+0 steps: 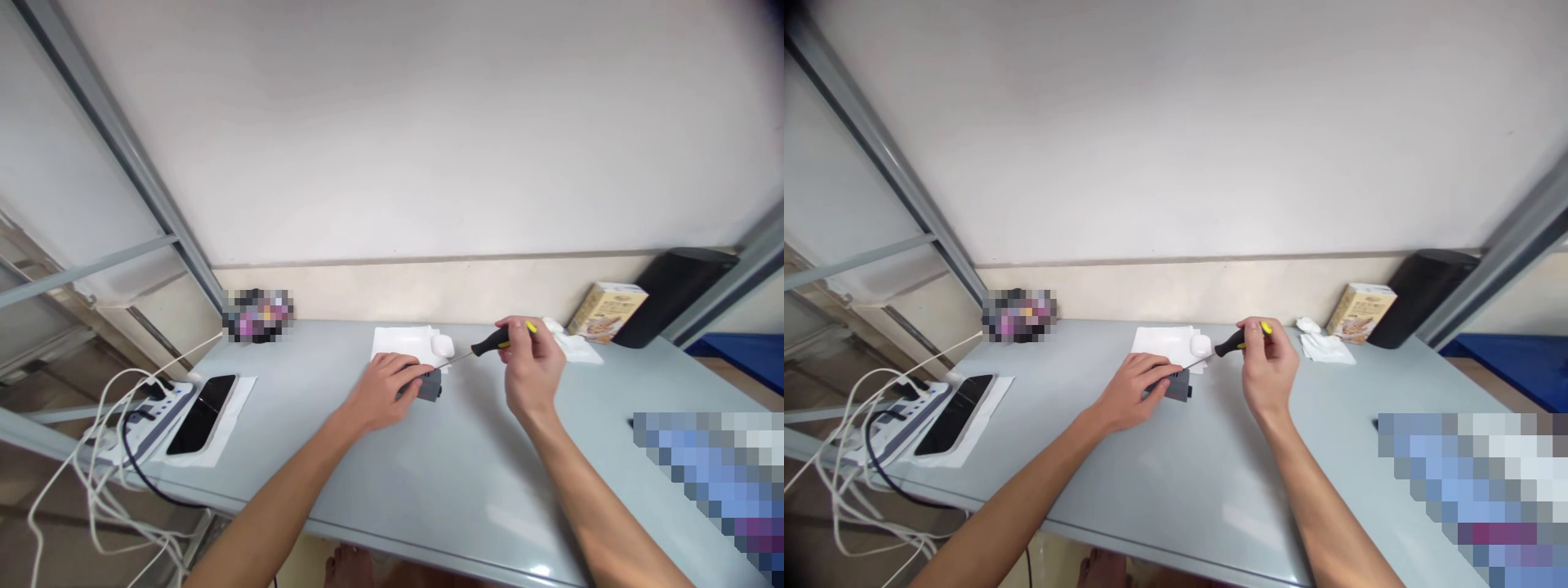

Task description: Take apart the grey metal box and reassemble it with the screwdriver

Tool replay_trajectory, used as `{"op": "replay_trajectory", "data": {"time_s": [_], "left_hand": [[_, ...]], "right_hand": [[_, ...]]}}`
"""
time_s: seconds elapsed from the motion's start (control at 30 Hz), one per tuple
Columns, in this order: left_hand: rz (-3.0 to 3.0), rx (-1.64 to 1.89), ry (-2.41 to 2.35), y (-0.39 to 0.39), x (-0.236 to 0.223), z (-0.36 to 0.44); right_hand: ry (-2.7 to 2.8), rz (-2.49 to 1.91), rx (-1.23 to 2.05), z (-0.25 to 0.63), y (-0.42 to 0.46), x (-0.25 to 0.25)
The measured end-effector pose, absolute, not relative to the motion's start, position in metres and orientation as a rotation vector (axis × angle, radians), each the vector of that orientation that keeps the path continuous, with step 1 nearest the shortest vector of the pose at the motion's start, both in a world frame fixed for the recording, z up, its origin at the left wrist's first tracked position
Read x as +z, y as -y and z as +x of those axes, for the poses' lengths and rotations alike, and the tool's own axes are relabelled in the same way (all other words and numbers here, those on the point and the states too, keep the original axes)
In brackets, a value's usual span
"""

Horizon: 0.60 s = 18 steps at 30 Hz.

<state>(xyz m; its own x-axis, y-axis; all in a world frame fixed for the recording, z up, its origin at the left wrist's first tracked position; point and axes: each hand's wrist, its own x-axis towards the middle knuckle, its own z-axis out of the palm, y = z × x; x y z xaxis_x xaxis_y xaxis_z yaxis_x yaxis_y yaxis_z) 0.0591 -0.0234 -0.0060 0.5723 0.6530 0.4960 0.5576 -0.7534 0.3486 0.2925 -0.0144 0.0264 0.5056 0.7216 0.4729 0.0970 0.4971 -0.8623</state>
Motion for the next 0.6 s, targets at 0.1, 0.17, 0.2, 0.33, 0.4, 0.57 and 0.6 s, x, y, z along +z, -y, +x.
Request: {"op": "replay_trajectory", "data": {"time_s": [0.1, 0.17, 0.2, 0.33, 0.4, 0.57, 0.6], "left_hand": [[2.660, 0.902, -1.036, 0.023, -0.007, 0.060], [2.664, 0.885, -1.043, 0.022, -0.008, 0.060], [2.666, 0.876, -1.045, 0.022, -0.008, 0.060], [2.667, 0.861, -1.051, 0.023, -0.007, 0.060], [2.665, 0.864, -1.053, 0.023, -0.005, 0.060], [2.668, 0.837, -1.038, 0.024, -0.002, 0.059], [2.665, 0.832, -1.038, 0.024, -0.002, 0.059]], "right_hand": [[1.049, -0.990, 0.516, 0.293, 0.016, 0.030], [1.089, -0.998, 0.546, 0.295, 0.017, 0.033], [1.105, -1.003, 0.554, 0.295, 0.018, 0.034], [1.122, -0.985, 0.562, 0.297, 0.018, 0.037], [1.095, -0.924, 0.558, 0.296, 0.017, 0.037], [1.080, -0.850, 0.631, 0.292, 0.018, 0.039], [1.084, -0.844, 0.655, 0.291, 0.018, 0.039]]}}
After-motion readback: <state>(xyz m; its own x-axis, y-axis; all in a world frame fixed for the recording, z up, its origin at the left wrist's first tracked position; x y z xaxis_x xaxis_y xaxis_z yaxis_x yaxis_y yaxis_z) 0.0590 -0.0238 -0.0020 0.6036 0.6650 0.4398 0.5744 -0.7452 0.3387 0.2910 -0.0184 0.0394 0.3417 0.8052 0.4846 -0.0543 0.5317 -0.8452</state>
